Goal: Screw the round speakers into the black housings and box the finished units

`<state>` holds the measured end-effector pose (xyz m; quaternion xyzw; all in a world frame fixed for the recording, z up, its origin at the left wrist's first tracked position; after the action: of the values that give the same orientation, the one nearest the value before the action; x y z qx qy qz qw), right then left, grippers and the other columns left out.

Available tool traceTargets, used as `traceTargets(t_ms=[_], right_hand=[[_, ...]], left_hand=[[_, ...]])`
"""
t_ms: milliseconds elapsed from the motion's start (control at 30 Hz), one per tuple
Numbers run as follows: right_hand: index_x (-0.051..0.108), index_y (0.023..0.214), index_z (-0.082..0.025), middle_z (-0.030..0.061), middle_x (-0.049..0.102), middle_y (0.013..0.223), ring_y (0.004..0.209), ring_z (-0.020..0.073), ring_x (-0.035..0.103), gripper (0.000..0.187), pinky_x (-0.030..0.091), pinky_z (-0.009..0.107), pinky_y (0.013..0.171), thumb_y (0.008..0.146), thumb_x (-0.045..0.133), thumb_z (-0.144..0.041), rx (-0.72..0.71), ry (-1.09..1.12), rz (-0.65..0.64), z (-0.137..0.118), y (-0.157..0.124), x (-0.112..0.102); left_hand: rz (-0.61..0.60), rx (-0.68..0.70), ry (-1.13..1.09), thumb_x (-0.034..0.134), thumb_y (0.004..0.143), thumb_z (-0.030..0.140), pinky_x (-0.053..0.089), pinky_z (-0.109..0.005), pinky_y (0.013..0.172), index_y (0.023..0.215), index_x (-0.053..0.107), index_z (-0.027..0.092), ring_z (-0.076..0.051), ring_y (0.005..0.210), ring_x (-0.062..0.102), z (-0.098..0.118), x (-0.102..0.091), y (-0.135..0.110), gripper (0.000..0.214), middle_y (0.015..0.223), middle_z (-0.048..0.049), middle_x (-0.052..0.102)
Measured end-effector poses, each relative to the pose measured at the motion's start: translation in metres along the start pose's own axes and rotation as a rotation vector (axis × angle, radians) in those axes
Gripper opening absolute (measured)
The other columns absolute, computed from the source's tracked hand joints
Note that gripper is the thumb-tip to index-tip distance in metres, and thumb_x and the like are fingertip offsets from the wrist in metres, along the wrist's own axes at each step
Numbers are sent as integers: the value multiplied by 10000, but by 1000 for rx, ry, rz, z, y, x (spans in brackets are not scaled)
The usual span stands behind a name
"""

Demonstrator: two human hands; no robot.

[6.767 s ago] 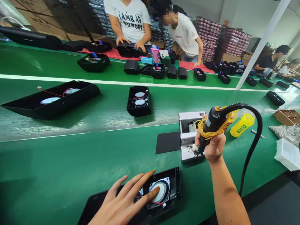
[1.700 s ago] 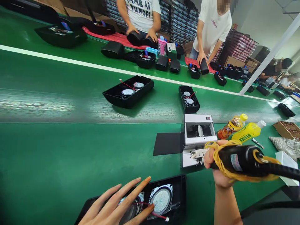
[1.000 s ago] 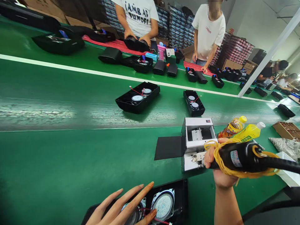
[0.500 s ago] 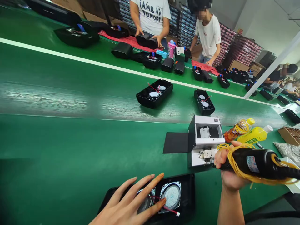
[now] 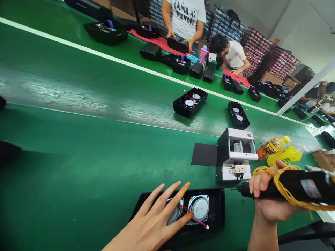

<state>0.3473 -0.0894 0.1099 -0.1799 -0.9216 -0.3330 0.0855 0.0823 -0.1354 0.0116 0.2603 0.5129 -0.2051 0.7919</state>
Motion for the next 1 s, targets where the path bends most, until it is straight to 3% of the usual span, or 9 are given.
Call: traceTargets(t_ms=[100, 200, 300, 433, 633, 767, 1000], right_hand=[[718, 1158, -311, -112, 424, 510, 277, 93, 289, 609, 288, 230, 314, 924, 472, -817, 24, 67, -28, -9, -8, 10], [736, 1161, -315, -93, 493, 523, 279, 95, 322, 523, 329, 244, 318, 965, 491, -733, 94, 166, -139, -9, -19, 34], [751, 1123, -326, -77, 568, 562, 312, 106, 409, 388, 387, 247, 357, 990, 536, -620, 200, 235, -246, 3, -33, 65], [767, 1065, -328, -69, 586, 568, 364, 120, 474, 421, 412, 247, 416, 913, 637, -698, 341, 263, -304, 28, -49, 91], [768, 1090, -319, -55, 620, 587, 383, 120, 475, 437, 417, 258, 468, 881, 665, -689, 438, 280, -346, 48, -57, 91], [762, 1094, -326, -64, 613, 586, 392, 123, 484, 529, 425, 251, 451, 806, 721, -767, 448, 305, -351, 52, -58, 92], [757, 1084, -317, -64, 601, 583, 394, 122, 485, 485, 438, 243, 426, 842, 704, -734, 447, 310, -371, 55, -59, 95]], left_hand=[[-39, -4, 4, 804, 832, 582, 281, -686, 1250, 1399, 650, 435, -414, 1549, 386, -1, 2, 1, 606, 1687, -106, 431], [-51, 44, -18, 793, 859, 496, 304, -671, 1239, 1435, 619, 419, -415, 1562, 359, -6, 10, 1, 607, 1711, -122, 381], [-58, 116, -46, 773, 861, 443, 302, -691, 1225, 1510, 541, 409, -436, 1563, 344, -11, 21, -1, 690, 1741, -141, 306], [-70, 133, -62, 743, 887, 412, 262, -678, 1242, 1546, 496, 412, -431, 1562, 339, -14, 26, -1, 704, 1756, -128, 266], [-172, 121, -80, 765, 877, 453, 239, -683, 1245, 1567, 472, 397, -443, 1575, 304, -11, 26, 2, 751, 1766, -152, 228], [-154, 116, -98, 774, 859, 434, 190, -674, 1270, 1587, 442, 386, -423, 1596, 260, -11, 27, -1, 802, 1780, -135, 187], [-123, 115, -99, 747, 878, 400, 218, -674, 1264, 1564, 473, 361, -421, 1583, 300, -9, 22, -2, 739, 1771, -153, 207]])
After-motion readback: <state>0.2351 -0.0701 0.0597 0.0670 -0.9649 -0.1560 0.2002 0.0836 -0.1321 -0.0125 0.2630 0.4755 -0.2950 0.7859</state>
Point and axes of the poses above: each hand's wrist, its own y-axis towards the middle knuckle, its own x-axis out of the palm, z = x × y, the point moved 4 cm from there along y, towards the middle knuckle
